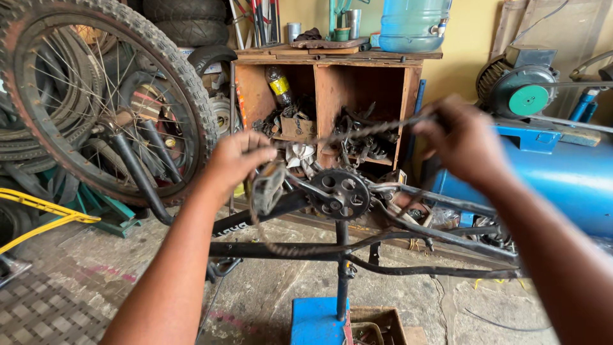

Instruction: The person threads a bicycle chain through the frame and over the rear gears, then rotates the pedal to check the chain movement on the rear wheel.

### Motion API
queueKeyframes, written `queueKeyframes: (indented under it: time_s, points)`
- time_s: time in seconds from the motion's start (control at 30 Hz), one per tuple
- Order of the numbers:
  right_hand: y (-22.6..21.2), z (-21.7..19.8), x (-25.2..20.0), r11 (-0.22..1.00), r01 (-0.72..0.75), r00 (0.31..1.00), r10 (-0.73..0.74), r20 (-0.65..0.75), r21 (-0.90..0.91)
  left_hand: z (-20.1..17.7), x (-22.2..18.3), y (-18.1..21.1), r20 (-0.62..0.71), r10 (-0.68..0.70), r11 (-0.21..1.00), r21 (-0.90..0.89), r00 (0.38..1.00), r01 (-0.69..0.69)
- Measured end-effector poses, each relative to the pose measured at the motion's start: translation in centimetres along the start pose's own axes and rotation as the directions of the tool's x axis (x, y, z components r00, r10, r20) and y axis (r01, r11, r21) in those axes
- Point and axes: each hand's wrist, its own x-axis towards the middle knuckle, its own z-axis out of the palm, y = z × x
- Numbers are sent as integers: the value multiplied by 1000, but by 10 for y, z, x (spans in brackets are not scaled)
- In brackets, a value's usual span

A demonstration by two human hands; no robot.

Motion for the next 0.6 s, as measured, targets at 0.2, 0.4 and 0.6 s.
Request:
queueKeyframes:
  time_s: [0.2,0.4,0.6]
  points:
    - [-11,-67,-17,801,368,918,-395,45,-472,-4,15,32,90,99,975,190,991,-114]
    - [-8,-72,-37,806,247,960,-277,26,-537,23,40,-3,199,-15,963,267,980,-40]
    - [-7,-90,-44,650,112,987,-162,7,-751,50,52,-33,344,-217,920,-242,914,309]
